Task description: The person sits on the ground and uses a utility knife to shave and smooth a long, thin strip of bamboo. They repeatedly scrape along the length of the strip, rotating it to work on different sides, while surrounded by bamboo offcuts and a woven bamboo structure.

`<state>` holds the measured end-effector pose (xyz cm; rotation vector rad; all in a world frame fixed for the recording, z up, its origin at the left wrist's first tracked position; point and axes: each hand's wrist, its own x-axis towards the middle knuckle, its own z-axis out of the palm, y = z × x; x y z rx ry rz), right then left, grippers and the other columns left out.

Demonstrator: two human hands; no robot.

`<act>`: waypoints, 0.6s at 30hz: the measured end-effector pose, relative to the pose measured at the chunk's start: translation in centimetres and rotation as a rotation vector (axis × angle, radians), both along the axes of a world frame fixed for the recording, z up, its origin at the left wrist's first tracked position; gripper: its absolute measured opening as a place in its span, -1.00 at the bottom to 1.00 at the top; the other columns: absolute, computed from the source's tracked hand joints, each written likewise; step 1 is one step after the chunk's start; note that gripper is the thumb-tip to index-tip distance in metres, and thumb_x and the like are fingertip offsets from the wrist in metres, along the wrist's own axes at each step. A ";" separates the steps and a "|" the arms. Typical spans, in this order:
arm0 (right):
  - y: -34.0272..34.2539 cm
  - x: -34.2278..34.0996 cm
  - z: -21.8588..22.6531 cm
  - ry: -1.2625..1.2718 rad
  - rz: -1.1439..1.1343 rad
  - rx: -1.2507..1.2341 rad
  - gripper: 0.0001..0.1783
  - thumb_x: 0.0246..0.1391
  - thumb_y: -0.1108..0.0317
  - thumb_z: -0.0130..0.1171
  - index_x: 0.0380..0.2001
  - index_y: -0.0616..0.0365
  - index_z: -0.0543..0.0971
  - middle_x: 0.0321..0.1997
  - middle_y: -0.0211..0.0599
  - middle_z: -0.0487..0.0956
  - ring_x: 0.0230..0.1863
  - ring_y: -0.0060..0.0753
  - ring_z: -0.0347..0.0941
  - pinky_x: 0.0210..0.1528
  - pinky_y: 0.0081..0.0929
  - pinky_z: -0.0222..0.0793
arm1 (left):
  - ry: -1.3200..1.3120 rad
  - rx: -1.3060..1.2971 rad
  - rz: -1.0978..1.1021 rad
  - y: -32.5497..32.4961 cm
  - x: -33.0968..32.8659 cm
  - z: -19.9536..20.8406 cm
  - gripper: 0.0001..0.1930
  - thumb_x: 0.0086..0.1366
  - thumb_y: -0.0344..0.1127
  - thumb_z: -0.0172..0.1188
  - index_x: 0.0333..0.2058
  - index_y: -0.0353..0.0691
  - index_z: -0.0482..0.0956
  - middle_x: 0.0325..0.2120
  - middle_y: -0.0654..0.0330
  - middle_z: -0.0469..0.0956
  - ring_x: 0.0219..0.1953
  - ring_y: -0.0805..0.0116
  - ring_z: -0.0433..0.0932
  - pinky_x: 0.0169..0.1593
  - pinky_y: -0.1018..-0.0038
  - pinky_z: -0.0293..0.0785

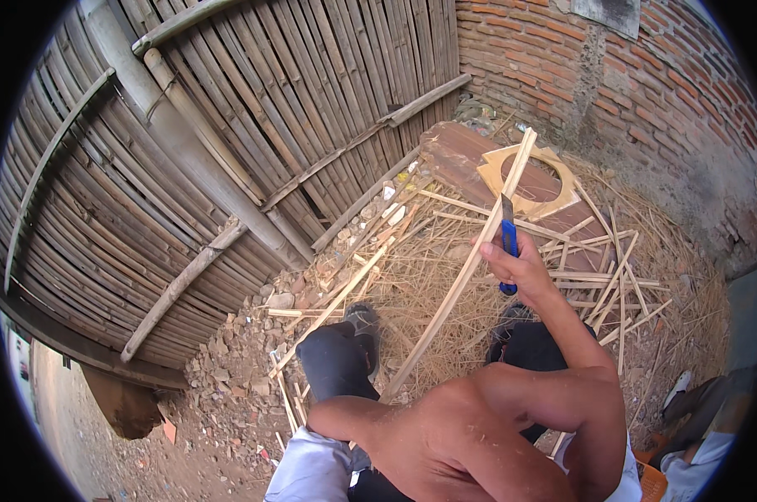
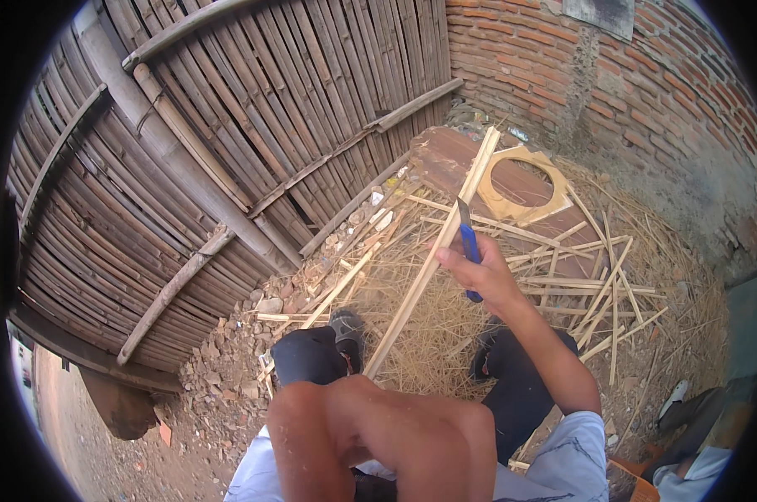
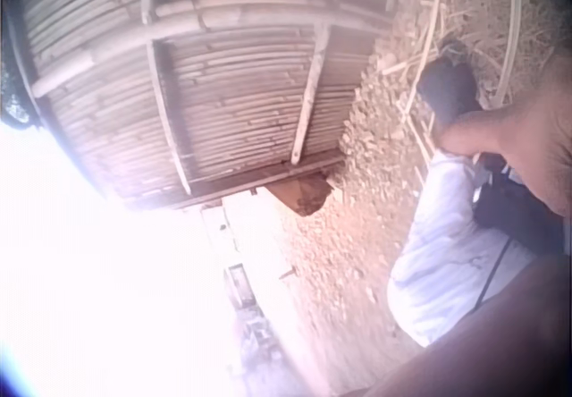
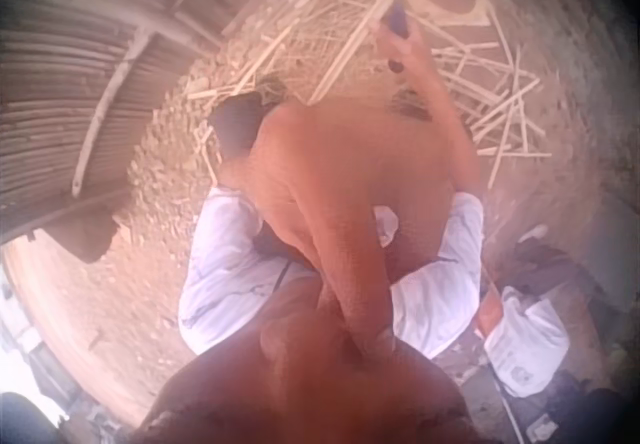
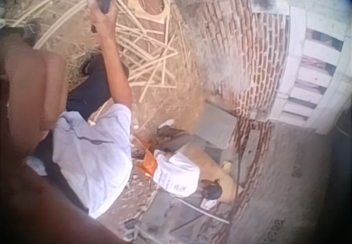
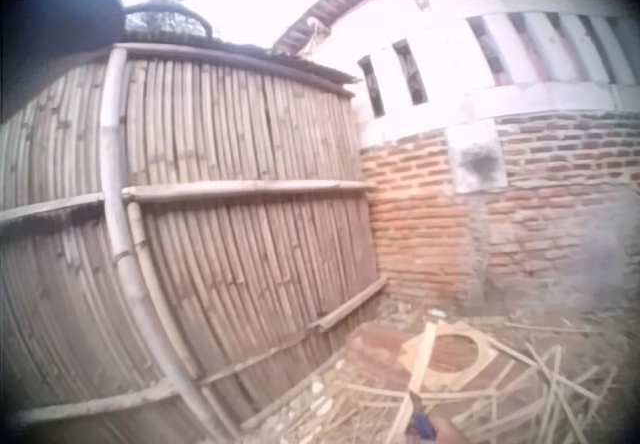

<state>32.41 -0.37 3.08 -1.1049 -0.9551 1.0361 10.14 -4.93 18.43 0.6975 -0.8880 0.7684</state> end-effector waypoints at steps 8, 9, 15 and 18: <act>0.1 0.1 -0.3 -0.029 -0.018 0.005 -0.56 0.36 0.21 0.41 0.11 0.34 0.64 -0.59 -0.70 0.25 -0.68 -0.82 0.03 -0.61 -0.60 -0.13 | -0.241 0.060 -0.014 0.2 3.4 0.2 -0.78 0.58 -0.28 0.27 -0.27 -0.23 0.78 -0.57 0.29 0.51 -0.68 0.42 0.40 -0.57 0.51 0.25; 0.1 0.0 -0.3 -0.030 -0.011 0.006 -0.55 0.36 0.21 0.41 0.11 0.34 0.64 -0.59 -0.70 0.25 -0.68 -0.82 0.03 -0.61 -0.60 -0.13 | -0.166 -0.077 0.169 -2.1 2.5 0.4 -0.75 0.59 -0.25 0.26 -0.29 -0.20 0.78 -0.55 0.29 0.52 -0.63 0.42 0.42 -0.52 0.51 0.28; 0.3 -0.3 0.0 -0.036 -0.011 -0.010 -0.56 0.36 0.19 0.42 0.10 0.32 0.65 -0.59 -0.71 0.25 -0.67 -0.81 0.03 -0.60 -0.60 -0.13 | -0.175 0.131 0.346 1.1 1.4 0.0 -0.61 0.64 -0.08 0.18 -0.36 -0.10 0.80 -0.32 0.22 0.60 -0.38 0.31 0.55 -0.12 0.34 0.45; 0.1 0.3 -0.4 -0.038 -0.035 -0.031 -0.56 0.34 0.18 0.43 0.09 0.30 0.65 -0.59 -0.71 0.26 -0.67 -0.81 0.03 -0.59 -0.60 -0.13 | -0.046 0.314 0.530 3.7 1.2 -0.8 -0.69 0.58 -0.17 0.19 -0.32 -0.16 0.77 -0.26 0.15 0.60 -0.32 0.29 0.56 -0.05 0.31 0.48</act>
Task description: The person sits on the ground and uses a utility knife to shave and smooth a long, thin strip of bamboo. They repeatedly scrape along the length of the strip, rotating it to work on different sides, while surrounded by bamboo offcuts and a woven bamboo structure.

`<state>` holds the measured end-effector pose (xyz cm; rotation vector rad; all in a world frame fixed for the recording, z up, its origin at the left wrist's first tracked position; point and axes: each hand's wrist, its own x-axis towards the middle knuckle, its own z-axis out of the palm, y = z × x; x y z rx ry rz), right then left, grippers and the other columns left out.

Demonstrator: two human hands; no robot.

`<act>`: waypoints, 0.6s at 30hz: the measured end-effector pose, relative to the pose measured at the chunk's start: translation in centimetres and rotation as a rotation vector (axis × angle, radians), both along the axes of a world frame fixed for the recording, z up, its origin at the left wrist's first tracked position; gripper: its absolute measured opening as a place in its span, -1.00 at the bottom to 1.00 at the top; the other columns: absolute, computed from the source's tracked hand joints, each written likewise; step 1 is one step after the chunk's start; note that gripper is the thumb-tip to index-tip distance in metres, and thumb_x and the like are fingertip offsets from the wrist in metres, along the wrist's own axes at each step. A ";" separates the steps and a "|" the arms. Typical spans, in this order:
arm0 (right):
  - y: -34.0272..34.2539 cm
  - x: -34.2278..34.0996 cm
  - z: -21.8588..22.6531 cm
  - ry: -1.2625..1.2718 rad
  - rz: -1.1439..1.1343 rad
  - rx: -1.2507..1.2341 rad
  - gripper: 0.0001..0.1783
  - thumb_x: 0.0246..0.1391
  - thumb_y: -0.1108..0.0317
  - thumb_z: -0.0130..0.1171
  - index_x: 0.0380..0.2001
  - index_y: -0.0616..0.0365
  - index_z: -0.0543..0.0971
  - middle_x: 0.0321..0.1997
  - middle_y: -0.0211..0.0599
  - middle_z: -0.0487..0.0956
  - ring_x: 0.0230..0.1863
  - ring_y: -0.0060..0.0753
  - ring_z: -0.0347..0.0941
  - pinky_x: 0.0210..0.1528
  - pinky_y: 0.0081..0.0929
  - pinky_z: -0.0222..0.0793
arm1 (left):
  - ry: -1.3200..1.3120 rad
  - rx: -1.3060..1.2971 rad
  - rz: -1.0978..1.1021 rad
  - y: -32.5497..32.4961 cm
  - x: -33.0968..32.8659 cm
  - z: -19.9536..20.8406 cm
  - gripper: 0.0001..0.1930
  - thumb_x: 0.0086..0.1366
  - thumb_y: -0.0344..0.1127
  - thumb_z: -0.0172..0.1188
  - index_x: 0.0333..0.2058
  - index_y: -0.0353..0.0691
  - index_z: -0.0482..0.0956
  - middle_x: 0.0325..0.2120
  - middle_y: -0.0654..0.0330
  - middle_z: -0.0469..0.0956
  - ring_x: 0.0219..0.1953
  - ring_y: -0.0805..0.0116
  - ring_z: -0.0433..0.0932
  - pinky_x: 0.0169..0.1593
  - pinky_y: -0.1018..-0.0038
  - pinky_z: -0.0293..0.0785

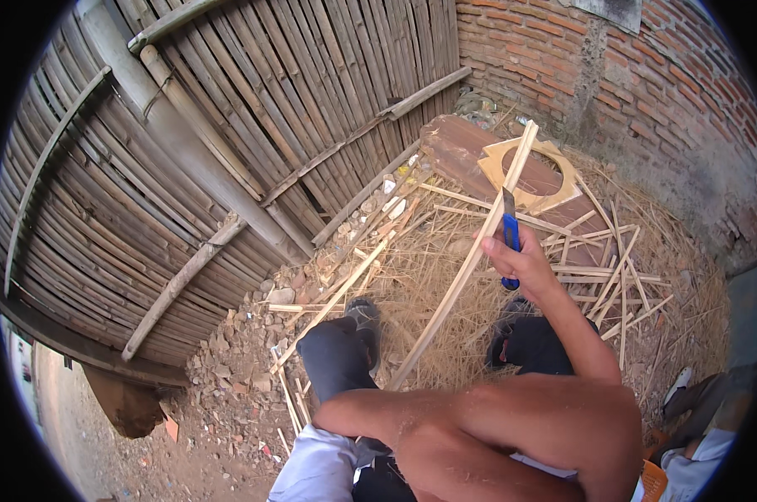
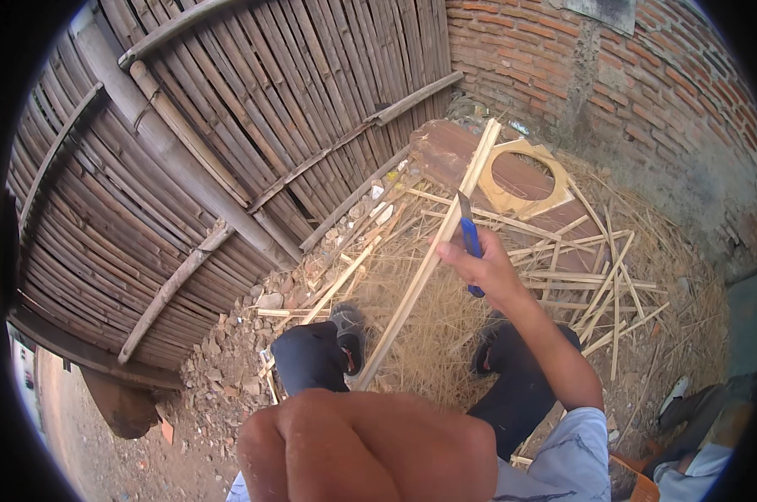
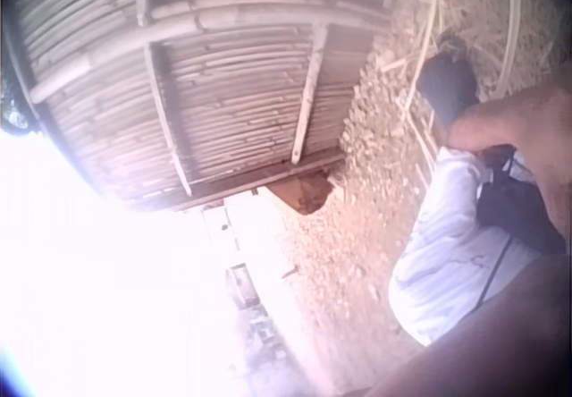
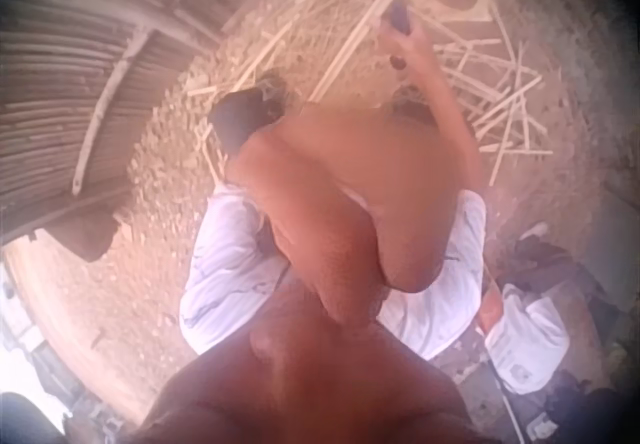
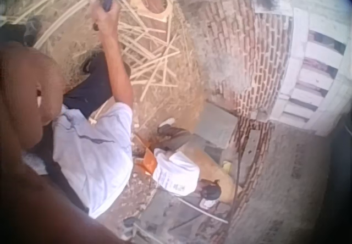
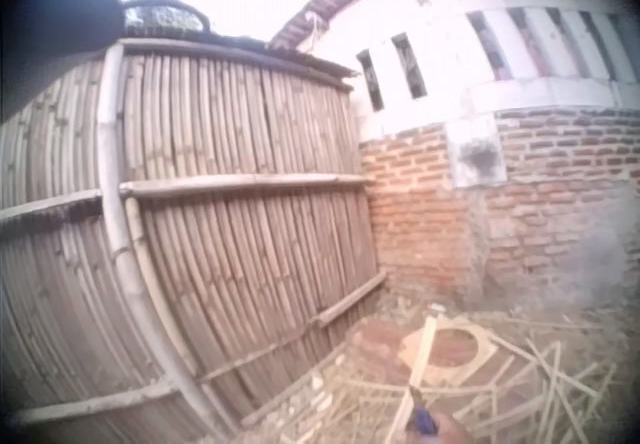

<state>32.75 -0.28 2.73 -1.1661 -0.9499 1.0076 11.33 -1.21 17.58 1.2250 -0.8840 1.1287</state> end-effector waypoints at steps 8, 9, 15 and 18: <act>-0.5 -0.3 0.7 -0.022 -0.029 0.017 -0.56 0.29 0.12 0.48 0.01 0.27 0.70 -0.38 -0.54 0.60 -0.54 -0.81 0.28 -0.53 -0.64 0.10 | 0.683 0.004 0.609 6.3 -3.2 -5.9 -0.77 0.46 -0.48 0.24 0.05 -0.33 0.67 -0.08 0.07 0.61 -0.10 0.38 0.58 0.09 0.37 0.48; -0.7 -0.2 0.7 -0.017 -0.033 0.016 -0.55 0.29 0.12 0.48 0.02 0.28 0.69 -0.35 -0.51 0.63 -0.54 -0.81 0.29 -0.52 -0.64 0.10 | 0.756 -0.007 0.690 7.3 -3.3 -7.5 -0.76 0.51 -0.47 0.22 0.10 -0.32 0.64 -0.05 0.07 0.62 -0.06 0.39 0.60 0.10 0.36 0.49; -0.2 -1.5 0.9 -0.021 -0.029 0.070 -0.60 0.33 0.20 0.44 0.05 0.28 0.68 -0.32 -0.50 0.61 -0.47 -0.79 0.32 -0.46 -0.65 0.14 | 1.226 -0.250 0.635 8.4 -6.4 -15.5 -0.71 0.64 -0.29 0.17 0.16 -0.35 0.57 -0.13 0.12 0.68 -0.02 0.36 0.68 0.10 0.41 0.57; -0.1 -1.7 0.9 -0.050 -0.044 0.072 -0.59 0.37 0.15 0.40 0.06 0.27 0.68 -0.23 -0.41 0.70 -0.35 -0.74 0.46 -0.35 -0.64 0.29 | 1.337 -0.410 0.262 6.6 -7.2 -17.2 -0.75 0.65 -0.32 0.14 0.12 -0.34 0.62 -0.27 0.19 0.67 -0.25 0.45 0.70 -0.12 0.50 0.64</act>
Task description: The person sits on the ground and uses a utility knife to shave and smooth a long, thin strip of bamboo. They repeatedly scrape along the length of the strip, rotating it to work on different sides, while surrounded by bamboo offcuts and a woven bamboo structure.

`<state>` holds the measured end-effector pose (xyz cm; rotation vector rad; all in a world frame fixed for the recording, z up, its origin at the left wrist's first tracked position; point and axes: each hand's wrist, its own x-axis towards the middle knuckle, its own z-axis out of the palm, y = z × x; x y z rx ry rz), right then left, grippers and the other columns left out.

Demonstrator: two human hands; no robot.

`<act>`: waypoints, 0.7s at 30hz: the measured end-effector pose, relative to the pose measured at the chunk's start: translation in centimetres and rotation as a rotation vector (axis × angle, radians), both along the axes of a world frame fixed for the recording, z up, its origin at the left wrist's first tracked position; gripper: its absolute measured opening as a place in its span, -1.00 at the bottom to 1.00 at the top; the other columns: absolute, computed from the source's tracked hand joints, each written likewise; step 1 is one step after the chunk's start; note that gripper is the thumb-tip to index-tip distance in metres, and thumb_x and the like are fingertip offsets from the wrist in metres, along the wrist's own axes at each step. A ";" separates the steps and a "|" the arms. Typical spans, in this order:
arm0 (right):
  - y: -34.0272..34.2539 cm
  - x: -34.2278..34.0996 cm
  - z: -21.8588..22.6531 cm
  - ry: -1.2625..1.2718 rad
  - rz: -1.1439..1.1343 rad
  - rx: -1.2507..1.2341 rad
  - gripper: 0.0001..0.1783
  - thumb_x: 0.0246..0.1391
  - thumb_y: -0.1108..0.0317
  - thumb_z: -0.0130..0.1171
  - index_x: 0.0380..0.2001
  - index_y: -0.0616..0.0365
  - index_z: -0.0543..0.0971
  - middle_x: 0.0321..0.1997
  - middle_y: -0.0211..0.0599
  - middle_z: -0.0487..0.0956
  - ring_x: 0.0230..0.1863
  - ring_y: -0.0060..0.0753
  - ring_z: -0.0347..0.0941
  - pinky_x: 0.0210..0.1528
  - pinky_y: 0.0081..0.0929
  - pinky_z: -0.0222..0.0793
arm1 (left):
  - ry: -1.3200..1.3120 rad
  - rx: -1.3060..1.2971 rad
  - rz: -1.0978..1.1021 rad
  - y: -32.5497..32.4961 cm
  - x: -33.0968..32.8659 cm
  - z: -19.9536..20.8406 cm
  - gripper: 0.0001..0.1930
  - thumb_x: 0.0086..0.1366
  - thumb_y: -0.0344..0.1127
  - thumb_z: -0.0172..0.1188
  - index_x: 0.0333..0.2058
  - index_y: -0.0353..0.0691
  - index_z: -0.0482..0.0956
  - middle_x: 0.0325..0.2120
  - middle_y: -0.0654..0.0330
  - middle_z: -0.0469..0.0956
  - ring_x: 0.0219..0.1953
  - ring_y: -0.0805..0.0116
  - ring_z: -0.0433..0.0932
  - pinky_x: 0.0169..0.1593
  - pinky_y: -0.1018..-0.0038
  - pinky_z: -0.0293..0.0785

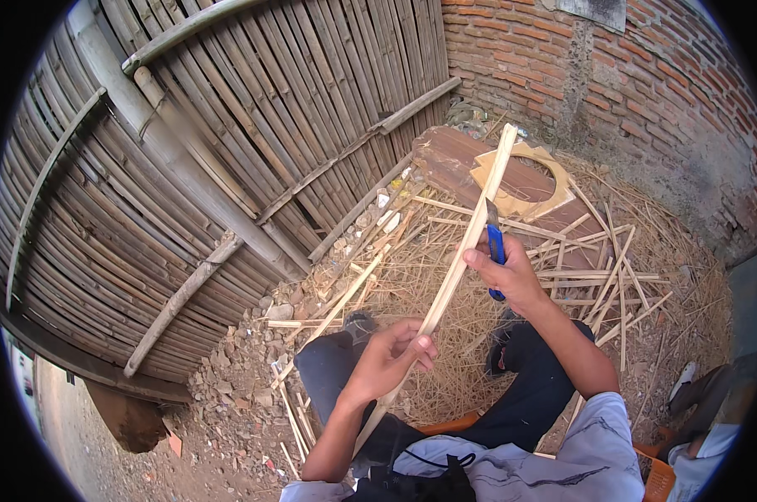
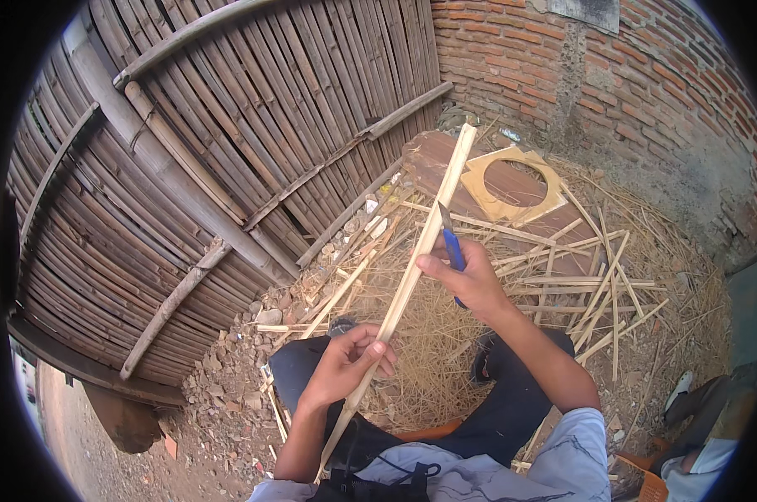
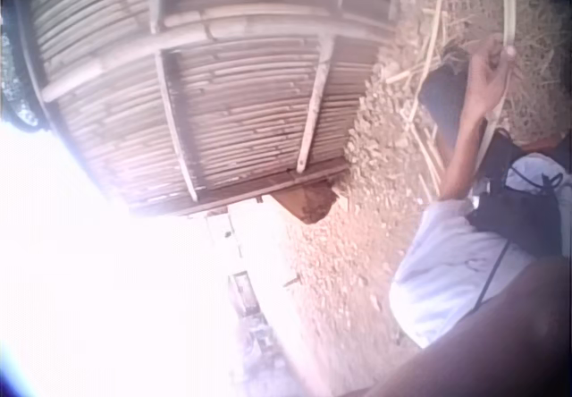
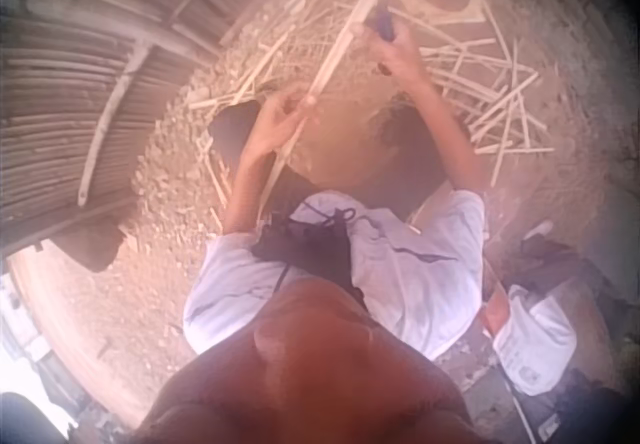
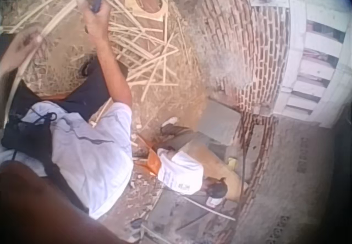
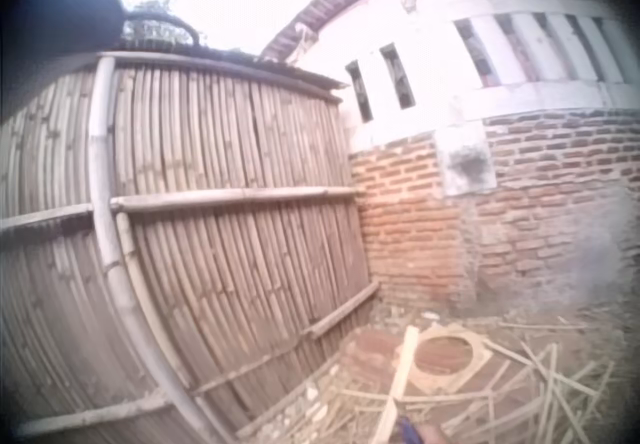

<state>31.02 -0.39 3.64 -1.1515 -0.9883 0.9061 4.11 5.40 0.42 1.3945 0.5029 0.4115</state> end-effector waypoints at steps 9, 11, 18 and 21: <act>-1.0 0.0 -0.1 -0.420 -0.102 0.258 -0.62 0.48 0.06 0.23 0.01 0.20 0.61 -0.32 -0.27 0.67 -0.45 -0.58 0.52 -0.40 -0.54 0.37 | -0.021 0.010 0.320 -1.9 0.0 2.1 -0.74 0.67 -0.28 0.12 0.04 -0.34 0.68 -0.51 0.41 0.46 -0.61 0.72 0.26 -0.56 0.66 0.10; -1.4 -0.5 -0.4 -0.716 -0.152 0.352 -0.63 0.44 0.07 0.29 -0.03 0.19 0.63 -0.33 -0.22 0.68 -0.46 -0.48 0.59 -0.42 -0.49 0.42 | -0.043 0.050 0.342 -2.1 0.0 2.3 -0.74 0.67 -0.28 0.13 0.05 -0.33 0.69 -0.51 0.42 0.45 -0.61 0.73 0.26 -0.55 0.66 0.08; -2.3 -3.7 0.6 -1.117 -0.178 0.428 -0.64 0.23 0.04 0.48 -0.19 0.12 0.70 -0.39 -0.32 0.69 -0.48 -0.26 0.69 -0.48 -0.34 0.54 | -0.002 0.231 0.434 -2.6 0.5 2.3 -0.72 0.59 -0.29 0.25 0.11 -0.35 0.68 -0.45 0.35 0.58 -0.47 0.66 0.42 -0.39 0.59 0.32; -2.5 -3.9 0.7 -1.173 -0.196 0.415 -0.65 0.23 0.05 0.48 -0.18 0.10 0.71 -0.40 -0.33 0.68 -0.48 -0.28 0.68 -0.49 -0.35 0.53 | -0.048 0.380 0.479 -2.9 1.1 2.4 -0.67 0.50 -0.31 0.36 0.13 -0.35 0.68 -0.42 0.24 0.66 -0.40 0.54 0.52 -0.28 0.49 0.46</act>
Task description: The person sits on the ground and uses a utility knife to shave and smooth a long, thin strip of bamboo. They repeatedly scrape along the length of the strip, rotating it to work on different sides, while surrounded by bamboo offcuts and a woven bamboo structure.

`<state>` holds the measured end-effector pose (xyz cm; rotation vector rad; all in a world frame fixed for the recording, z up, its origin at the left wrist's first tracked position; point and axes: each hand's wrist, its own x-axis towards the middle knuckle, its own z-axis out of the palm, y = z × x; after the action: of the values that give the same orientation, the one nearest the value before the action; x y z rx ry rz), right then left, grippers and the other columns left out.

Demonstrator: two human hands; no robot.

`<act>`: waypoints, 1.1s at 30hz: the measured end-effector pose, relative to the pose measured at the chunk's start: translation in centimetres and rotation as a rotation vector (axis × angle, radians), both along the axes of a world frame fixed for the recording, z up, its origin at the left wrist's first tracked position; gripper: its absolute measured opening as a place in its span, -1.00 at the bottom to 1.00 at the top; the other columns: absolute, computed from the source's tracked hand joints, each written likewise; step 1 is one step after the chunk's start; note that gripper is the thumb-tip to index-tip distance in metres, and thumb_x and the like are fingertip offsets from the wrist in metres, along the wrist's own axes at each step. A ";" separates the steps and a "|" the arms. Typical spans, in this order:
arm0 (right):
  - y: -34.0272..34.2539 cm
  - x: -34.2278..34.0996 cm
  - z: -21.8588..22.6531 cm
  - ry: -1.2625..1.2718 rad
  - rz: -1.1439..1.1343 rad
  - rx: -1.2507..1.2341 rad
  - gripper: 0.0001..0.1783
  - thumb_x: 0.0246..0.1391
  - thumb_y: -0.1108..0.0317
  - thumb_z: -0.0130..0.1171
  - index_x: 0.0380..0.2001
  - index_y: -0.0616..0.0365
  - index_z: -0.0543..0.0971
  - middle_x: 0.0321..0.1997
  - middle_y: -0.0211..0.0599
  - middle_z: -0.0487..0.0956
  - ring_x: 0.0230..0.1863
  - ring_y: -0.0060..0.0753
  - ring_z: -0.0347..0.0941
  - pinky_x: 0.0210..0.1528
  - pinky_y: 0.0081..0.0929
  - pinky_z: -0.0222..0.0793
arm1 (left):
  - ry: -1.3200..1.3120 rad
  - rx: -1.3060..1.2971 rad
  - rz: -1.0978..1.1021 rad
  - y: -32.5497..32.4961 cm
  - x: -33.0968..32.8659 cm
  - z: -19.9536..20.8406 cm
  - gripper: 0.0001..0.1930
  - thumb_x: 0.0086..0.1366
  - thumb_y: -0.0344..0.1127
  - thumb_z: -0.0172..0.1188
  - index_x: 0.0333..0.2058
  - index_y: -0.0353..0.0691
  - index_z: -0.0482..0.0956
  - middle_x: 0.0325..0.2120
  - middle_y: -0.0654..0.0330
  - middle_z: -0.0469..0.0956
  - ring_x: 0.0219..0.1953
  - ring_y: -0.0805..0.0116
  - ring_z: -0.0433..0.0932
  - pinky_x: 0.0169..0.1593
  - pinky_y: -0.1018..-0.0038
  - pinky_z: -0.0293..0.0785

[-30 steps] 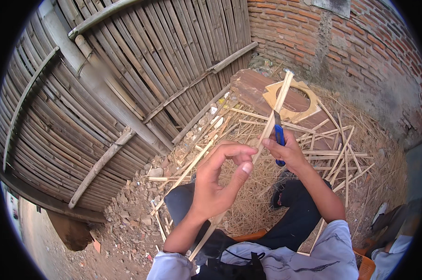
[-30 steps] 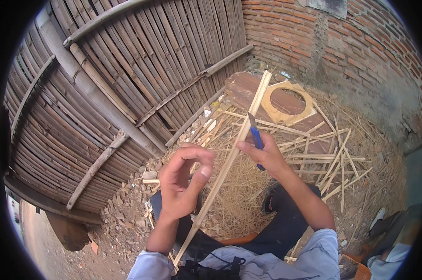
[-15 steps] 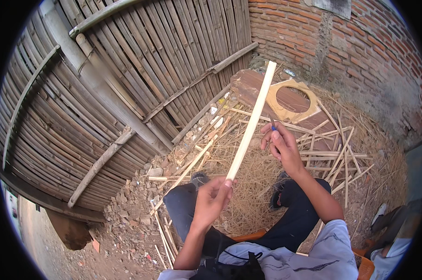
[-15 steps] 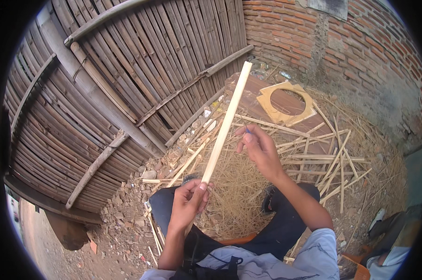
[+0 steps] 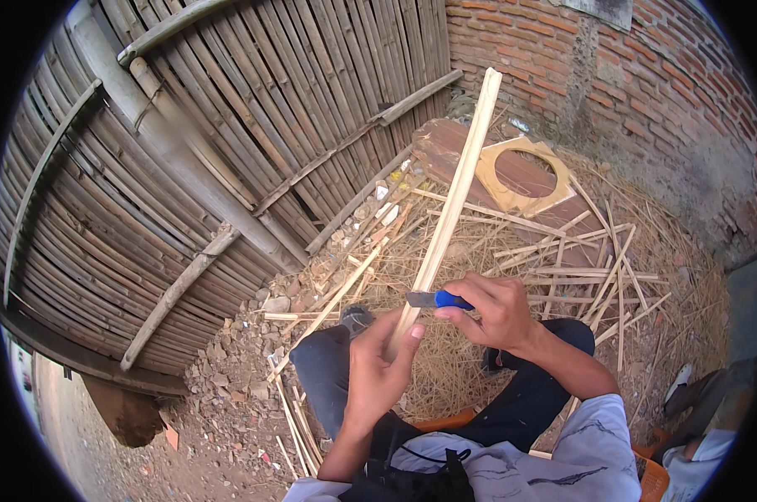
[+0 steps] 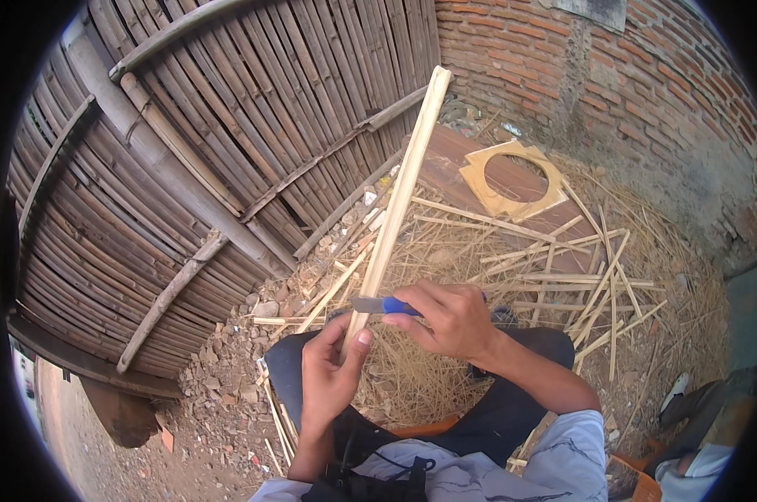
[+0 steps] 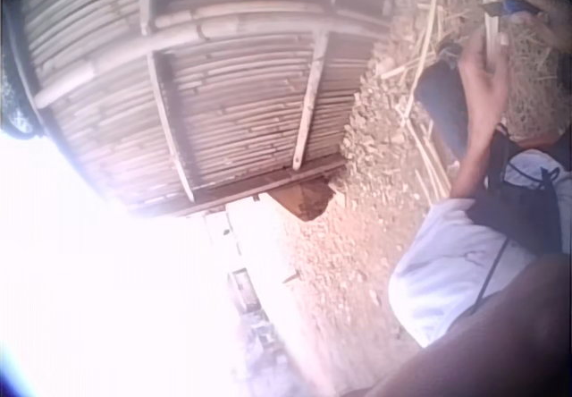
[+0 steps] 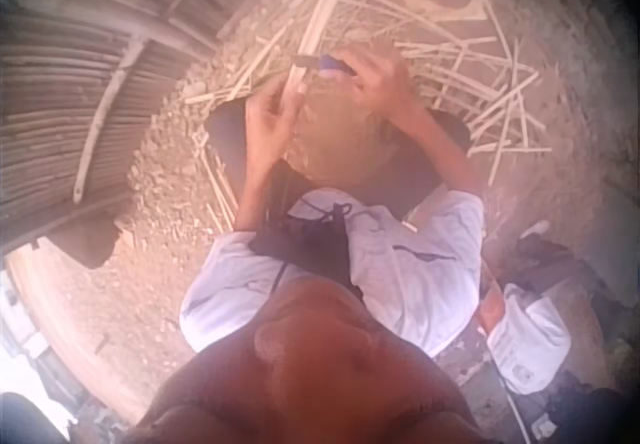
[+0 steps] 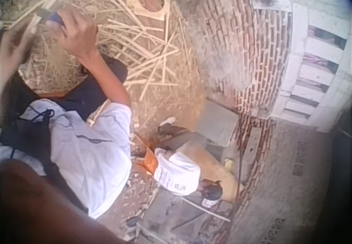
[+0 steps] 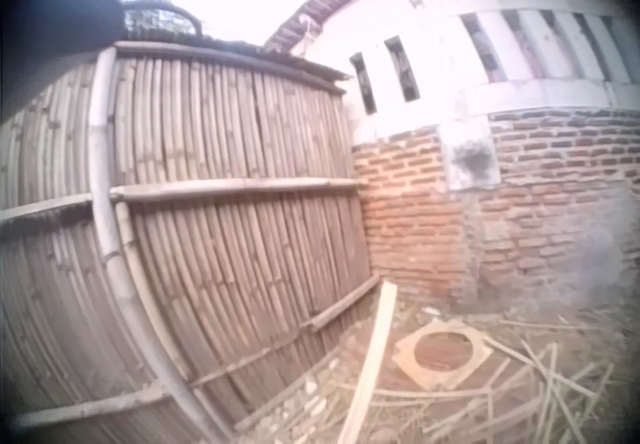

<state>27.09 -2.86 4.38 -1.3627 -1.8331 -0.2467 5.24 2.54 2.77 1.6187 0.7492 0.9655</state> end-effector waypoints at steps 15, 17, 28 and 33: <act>-0.3 -1.9 -0.9 -0.027 -0.017 0.025 -0.68 0.19 0.14 0.48 -0.11 0.06 0.68 -0.40 -0.34 0.63 -0.52 -0.28 0.65 -0.50 -0.34 0.54 | 0.093 0.110 0.032 0.1 0.4 0.3 -0.80 0.48 -0.34 0.40 -0.08 -0.38 0.70 -0.45 0.26 0.61 -0.41 0.55 0.50 -0.33 0.53 0.40; -0.3 -2.0 -0.9 -0.025 -0.024 0.034 -0.69 0.20 0.14 0.47 -0.11 0.05 0.68 -0.40 -0.34 0.63 -0.52 -0.29 0.65 -0.50 -0.35 0.54 | 0.081 0.071 0.034 -0.1 0.5 0.4 -0.81 0.52 -0.34 0.37 -0.09 -0.39 0.70 -0.48 0.39 0.58 -0.41 0.69 0.45 -0.36 0.63 0.35; -0.6 -2.1 -0.5 -0.057 -0.071 0.021 -0.69 0.22 0.10 0.45 -0.11 0.03 0.69 -0.41 -0.38 0.62 -0.51 -0.34 0.66 -0.51 -0.37 0.52 | 0.073 0.014 0.076 -0.2 0.7 0.1 -0.82 0.51 -0.29 0.37 -0.14 -0.31 0.77 -0.61 0.27 0.61 -0.54 0.60 0.53 -0.44 0.50 0.42; -0.6 -2.1 -0.2 -0.080 -0.087 0.018 -0.69 0.22 0.08 0.46 -0.12 0.03 0.70 -0.43 -0.39 0.62 -0.50 -0.34 0.66 -0.51 -0.37 0.51 | 0.046 -0.012 0.065 -0.3 0.6 0.1 -0.82 0.54 -0.32 0.32 -0.14 -0.36 0.74 -0.57 0.37 0.55 -0.51 0.68 0.42 -0.45 0.60 0.29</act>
<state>24.95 -3.48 4.21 -1.4406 -1.8340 -0.3670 5.86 2.23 2.88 1.6191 0.8417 0.9712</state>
